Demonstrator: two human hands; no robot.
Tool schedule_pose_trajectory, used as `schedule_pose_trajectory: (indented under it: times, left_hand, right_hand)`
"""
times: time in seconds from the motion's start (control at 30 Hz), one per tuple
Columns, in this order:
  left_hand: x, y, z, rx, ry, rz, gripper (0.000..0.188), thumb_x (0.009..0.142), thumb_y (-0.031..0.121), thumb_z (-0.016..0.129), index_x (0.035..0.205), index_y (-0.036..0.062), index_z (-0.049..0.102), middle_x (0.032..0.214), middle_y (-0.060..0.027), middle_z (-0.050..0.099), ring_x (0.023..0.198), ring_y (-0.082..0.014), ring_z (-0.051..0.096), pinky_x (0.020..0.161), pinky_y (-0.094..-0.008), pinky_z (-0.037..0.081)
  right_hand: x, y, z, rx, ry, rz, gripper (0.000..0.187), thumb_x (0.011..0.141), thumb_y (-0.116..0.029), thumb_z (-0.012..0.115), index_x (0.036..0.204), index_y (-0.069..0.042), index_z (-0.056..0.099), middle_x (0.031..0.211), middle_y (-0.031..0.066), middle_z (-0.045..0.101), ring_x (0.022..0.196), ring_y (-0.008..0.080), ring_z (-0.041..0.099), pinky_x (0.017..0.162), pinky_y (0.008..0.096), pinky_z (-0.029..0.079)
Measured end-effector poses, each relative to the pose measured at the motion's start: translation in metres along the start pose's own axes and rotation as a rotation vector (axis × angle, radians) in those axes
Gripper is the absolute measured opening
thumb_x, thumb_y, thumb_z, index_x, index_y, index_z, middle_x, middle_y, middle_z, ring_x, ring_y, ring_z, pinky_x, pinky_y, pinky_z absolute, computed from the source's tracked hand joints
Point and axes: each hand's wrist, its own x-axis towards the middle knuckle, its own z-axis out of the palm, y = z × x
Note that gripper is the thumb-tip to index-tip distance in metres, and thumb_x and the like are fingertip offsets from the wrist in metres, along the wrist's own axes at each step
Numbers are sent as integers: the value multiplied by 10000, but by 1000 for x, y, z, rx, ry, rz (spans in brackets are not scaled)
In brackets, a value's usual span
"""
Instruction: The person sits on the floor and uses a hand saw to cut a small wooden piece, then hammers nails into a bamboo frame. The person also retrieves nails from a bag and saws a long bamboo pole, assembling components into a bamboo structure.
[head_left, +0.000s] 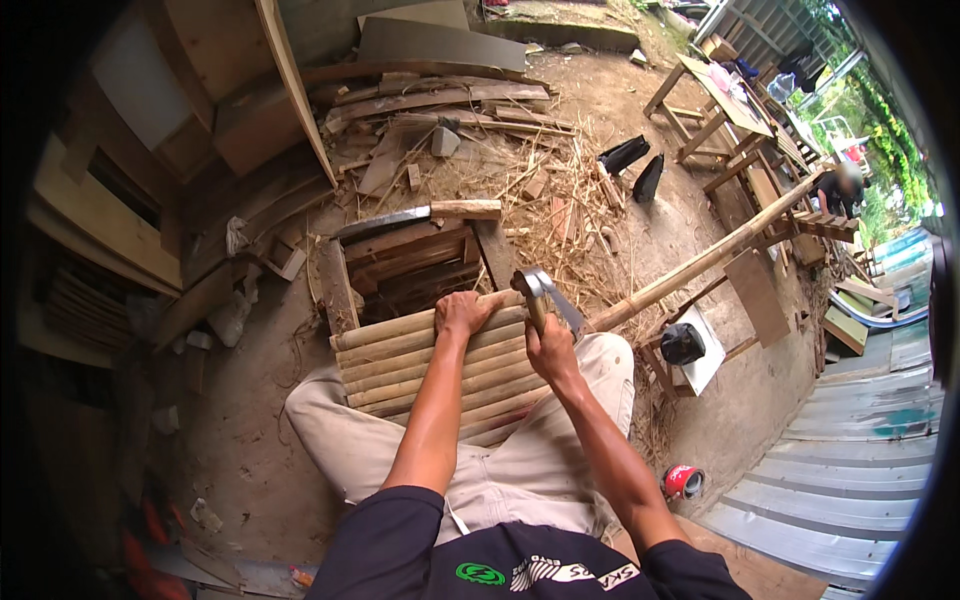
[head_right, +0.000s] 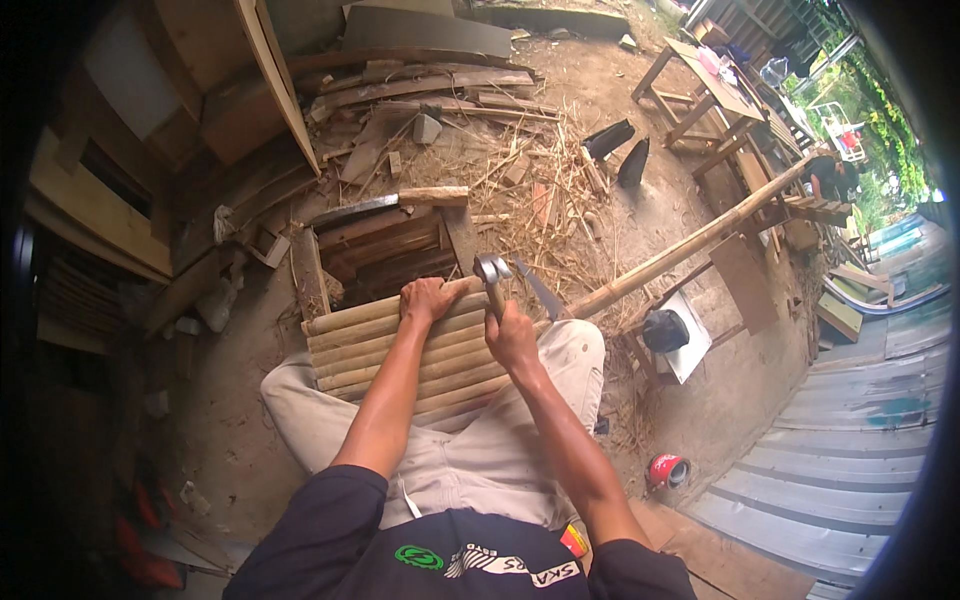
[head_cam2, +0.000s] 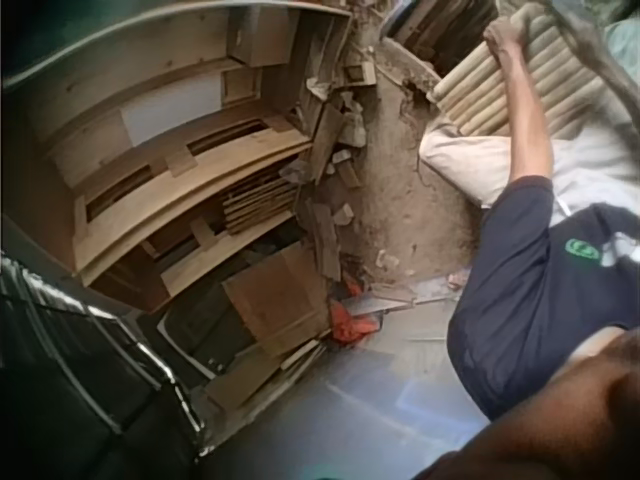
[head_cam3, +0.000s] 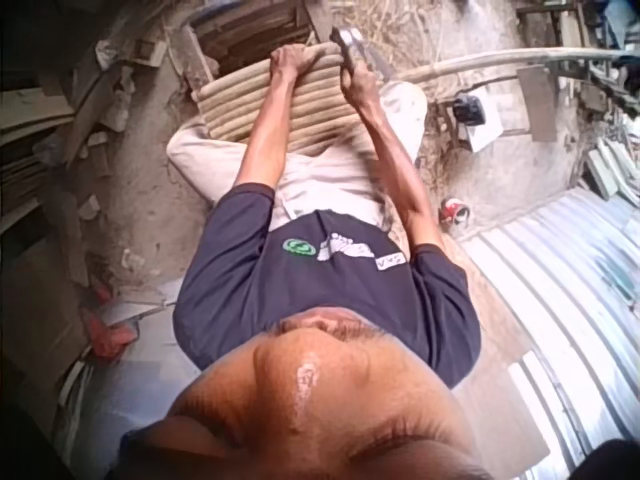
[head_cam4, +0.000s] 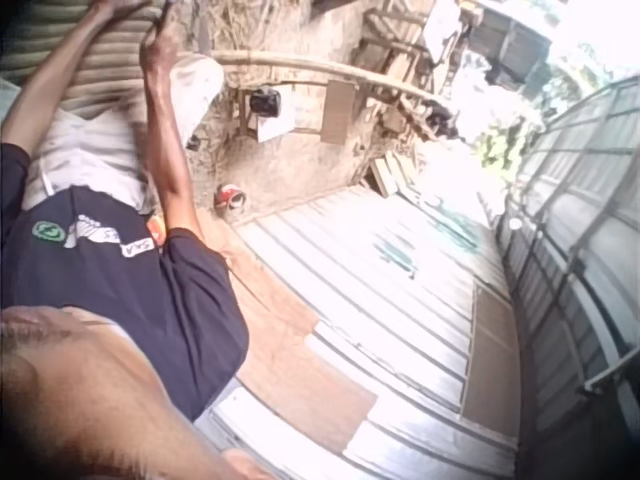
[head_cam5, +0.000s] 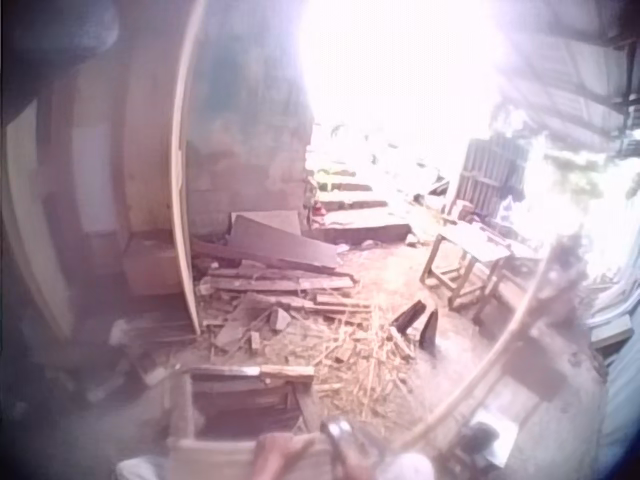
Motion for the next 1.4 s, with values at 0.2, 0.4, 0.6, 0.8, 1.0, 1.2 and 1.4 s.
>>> schedule_pose_trajectory:
  times: [0.2, 0.4, 0.6, 0.8, 1.0, 1.2, 1.4]
  left_hand:
    - [0, -2, 3, -10, 10, 30, 717, 771, 758, 548, 928, 89, 756, 959, -228, 701, 974, -401, 667, 853, -464, 517]
    - [5, -3, 7, -11, -17, -10, 735, 760, 765, 558, 915, 73, 752, 965, -227, 703, 976, -401, 668, 853, -464, 518]
    - [1, -2, 3, 1, -15, 16, 734, 771, 755, 550, 928, 68, 755, 953, -235, 703, 954, -405, 673, 857, -467, 516]
    - [2, -3, 4, -5, 17, 30, 719, 791, 743, 539, 912, 68, 756, 938, -237, 701, 943, -402, 674, 839, -464, 520]
    - [1, -4, 5, -25, 44, 26, 716, 789, 740, 545, 903, 65, 753, 927, -231, 704, 927, -405, 675, 826, -469, 523]
    - [2, -3, 4, 14, 12, 48, 740, 793, 756, 522, 910, 62, 753, 933, -242, 699, 937, -408, 674, 828, -462, 526]
    - [2, -2, 3, -10, -3, 12, 740, 796, 752, 525, 920, 58, 751, 944, -245, 697, 947, -413, 670, 834, -477, 522]
  right_hand:
    - [3, -1, -1, -18, -14, 47, 256, 923, -194, 594, 920, 44, 499, 758, 351, 610, 767, 523, 616, 671, 584, 470]
    - [4, 8, -3, -50, -20, 65, 228, 941, -183, 573, 972, 40, 535, 815, 320, 623, 807, 517, 612, 668, 542, 475]
    - [-4, 8, -4, 13, -32, 74, 248, 949, -194, 570, 955, 44, 500, 772, 350, 607, 794, 536, 604, 663, 571, 464]
    - [-7, 4, -3, 63, -57, 75, 269, 943, -209, 585, 960, 42, 491, 757, 348, 611, 765, 540, 601, 636, 579, 456]
    - [-5, 2, -5, 129, 46, 1, 253, 943, -198, 592, 954, 38, 499, 752, 332, 619, 759, 518, 620, 630, 566, 463]
    - [-3, 3, -2, 30, -7, 102, 214, 933, -165, 587, 914, 34, 511, 753, 325, 617, 770, 513, 622, 650, 572, 465]
    - [-8, 5, 2, 39, -19, 77, 246, 936, -192, 595, 919, 35, 503, 750, 338, 611, 757, 521, 615, 637, 559, 466]
